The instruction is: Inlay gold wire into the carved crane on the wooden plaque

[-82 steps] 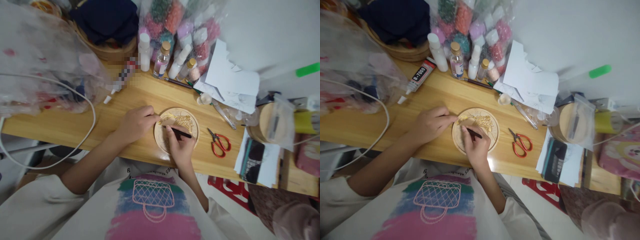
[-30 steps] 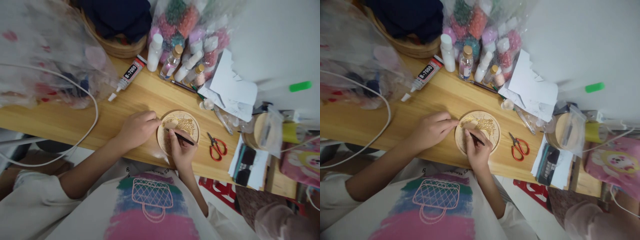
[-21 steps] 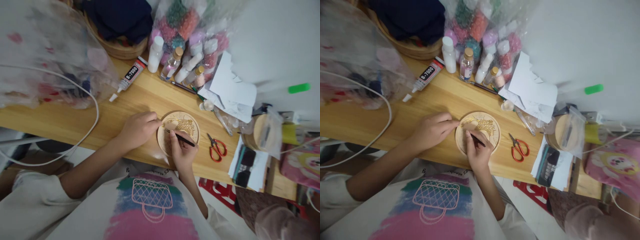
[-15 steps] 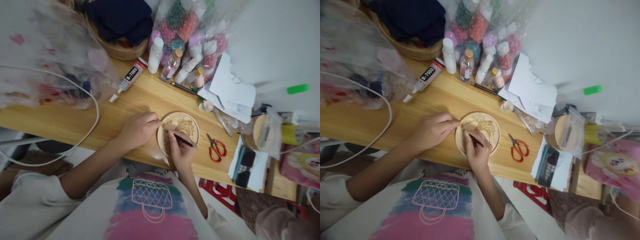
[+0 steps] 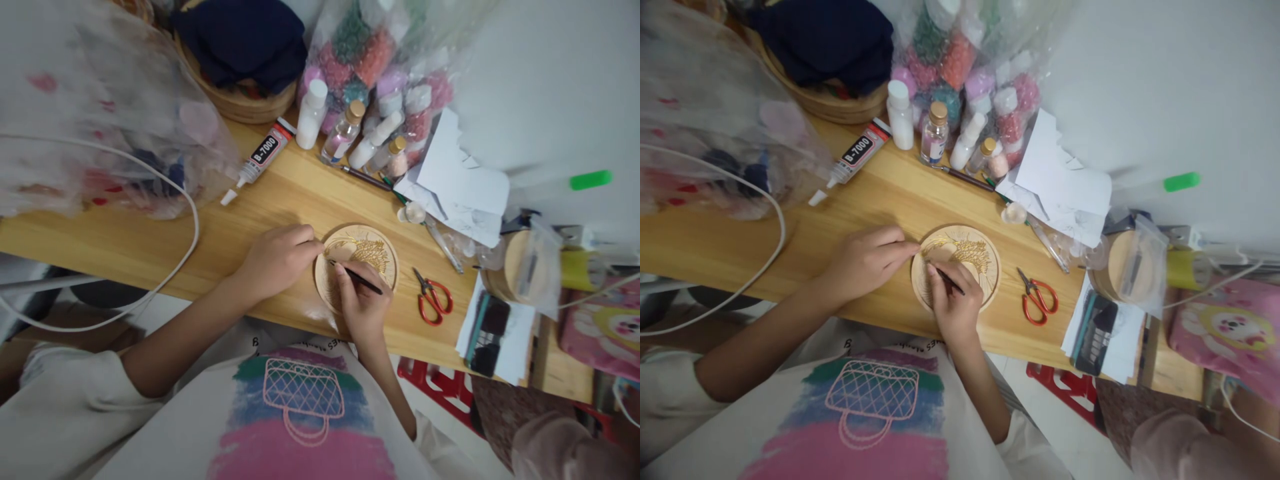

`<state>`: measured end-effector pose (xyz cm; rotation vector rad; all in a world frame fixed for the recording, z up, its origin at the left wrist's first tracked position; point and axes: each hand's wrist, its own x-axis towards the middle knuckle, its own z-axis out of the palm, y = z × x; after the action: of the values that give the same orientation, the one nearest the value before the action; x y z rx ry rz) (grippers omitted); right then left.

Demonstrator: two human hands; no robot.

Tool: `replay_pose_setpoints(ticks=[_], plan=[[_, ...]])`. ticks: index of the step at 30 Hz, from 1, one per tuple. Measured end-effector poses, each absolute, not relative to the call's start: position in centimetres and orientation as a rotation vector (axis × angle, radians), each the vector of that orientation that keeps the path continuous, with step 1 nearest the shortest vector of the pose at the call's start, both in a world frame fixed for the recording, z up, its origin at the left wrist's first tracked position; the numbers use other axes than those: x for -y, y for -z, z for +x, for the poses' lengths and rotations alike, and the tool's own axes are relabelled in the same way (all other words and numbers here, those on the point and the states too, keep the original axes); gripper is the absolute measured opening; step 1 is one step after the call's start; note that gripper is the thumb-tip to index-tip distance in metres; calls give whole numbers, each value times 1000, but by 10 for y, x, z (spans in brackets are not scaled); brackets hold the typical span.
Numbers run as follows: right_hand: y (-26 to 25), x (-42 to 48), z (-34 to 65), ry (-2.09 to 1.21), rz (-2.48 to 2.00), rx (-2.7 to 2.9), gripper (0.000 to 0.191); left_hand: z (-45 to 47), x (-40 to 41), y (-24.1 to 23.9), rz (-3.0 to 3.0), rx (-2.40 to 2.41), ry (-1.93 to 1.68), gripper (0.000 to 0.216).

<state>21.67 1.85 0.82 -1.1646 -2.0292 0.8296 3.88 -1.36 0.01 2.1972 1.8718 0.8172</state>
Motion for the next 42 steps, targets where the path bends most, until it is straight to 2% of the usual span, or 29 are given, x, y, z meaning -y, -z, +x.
replay_pose_setpoints(ticks=[17,27,42], plan=[[-2,-16,216,-851,-1210,1941,11,41,13,-1,2374,-1890,-923,39],[-4,-15,211,-876,-1301,1858,19,43,30,-10,2443,-1886,-767,34],[-1,-15,210,-849,-1274,1869,24,87,60,-1,2101,-2151,-673,25]])
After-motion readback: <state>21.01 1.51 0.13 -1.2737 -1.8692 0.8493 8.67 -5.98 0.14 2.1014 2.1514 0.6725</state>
